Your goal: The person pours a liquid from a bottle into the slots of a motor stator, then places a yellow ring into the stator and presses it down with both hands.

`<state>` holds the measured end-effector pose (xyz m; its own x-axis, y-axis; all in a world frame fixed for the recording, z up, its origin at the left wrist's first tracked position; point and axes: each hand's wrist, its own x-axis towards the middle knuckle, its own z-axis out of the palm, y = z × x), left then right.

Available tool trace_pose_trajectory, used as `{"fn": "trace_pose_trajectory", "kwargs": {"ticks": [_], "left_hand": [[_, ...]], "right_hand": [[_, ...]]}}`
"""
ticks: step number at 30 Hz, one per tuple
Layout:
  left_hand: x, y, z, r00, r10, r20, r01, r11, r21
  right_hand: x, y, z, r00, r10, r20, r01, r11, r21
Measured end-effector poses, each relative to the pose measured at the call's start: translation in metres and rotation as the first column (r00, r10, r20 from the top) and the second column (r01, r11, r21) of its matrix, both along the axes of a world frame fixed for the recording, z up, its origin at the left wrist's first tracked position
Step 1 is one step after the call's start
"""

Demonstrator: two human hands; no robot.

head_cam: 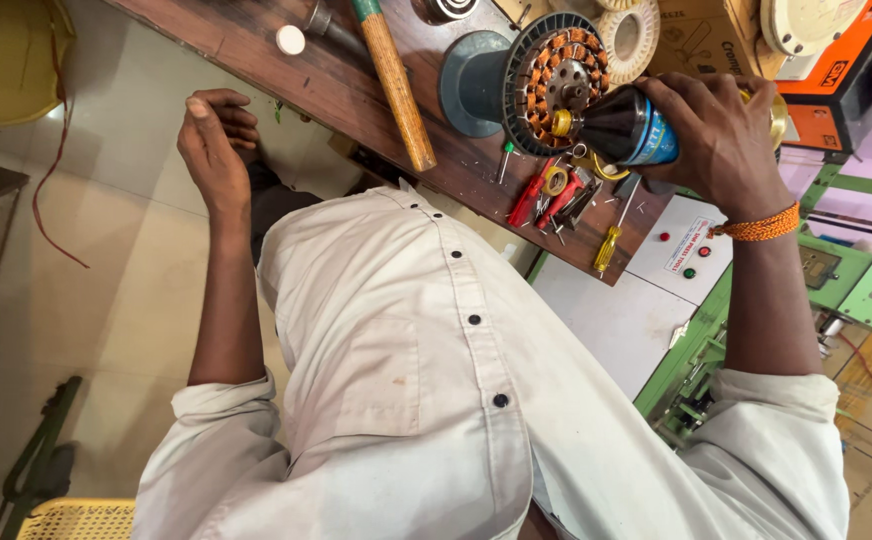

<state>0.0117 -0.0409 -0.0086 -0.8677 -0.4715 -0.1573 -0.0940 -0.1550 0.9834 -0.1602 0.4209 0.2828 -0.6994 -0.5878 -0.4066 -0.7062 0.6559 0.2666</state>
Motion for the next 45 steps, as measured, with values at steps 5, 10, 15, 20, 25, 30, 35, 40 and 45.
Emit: {"fn": "trace_pose_trajectory", "kwargs": {"ticks": [5,10,15,20,25,30,35,40,45], "left_hand": [[0.006,-0.004,-0.003,1.000,0.025,0.001,-0.025,1.000,0.009],[0.011,-0.010,-0.007,0.998,0.064,0.003,-0.064,0.997,0.051],[0.015,-0.017,-0.011,0.995,0.098,-0.027,-0.096,0.994,0.052],[0.022,-0.024,-0.010,0.993,0.115,-0.034,-0.113,0.993,0.040],[0.027,-0.030,-0.010,0.990,0.137,-0.031,-0.136,0.990,0.036],[0.033,-0.040,-0.013,0.988,0.153,-0.025,-0.153,0.988,0.006],[0.041,-0.045,-0.013,0.985,0.171,-0.022,-0.170,0.985,0.032],[0.048,-0.048,-0.011,0.984,0.177,-0.011,-0.176,0.984,0.017],[0.052,-0.051,-0.011,0.986,0.166,-0.010,-0.165,0.985,0.051]], "right_hand": [[-0.007,-0.014,0.002,0.999,0.022,0.028,-0.022,1.000,-0.006],[-0.016,-0.030,0.009,0.997,0.080,0.001,-0.080,0.997,-0.003],[-0.022,-0.045,0.017,0.989,0.142,-0.030,-0.140,0.989,0.054],[-0.027,-0.059,0.023,0.982,0.187,-0.027,-0.184,0.977,0.105],[-0.031,-0.075,0.026,0.969,0.244,-0.039,-0.239,0.967,0.089],[-0.032,-0.082,0.022,0.980,0.198,-0.024,-0.196,0.978,0.065],[-0.034,-0.069,0.015,0.977,0.207,-0.054,-0.207,0.978,0.007],[-0.033,-0.054,0.009,0.977,0.198,-0.075,-0.200,0.980,-0.013],[-0.026,-0.046,0.004,0.991,0.120,-0.066,-0.123,0.991,-0.046]]}}
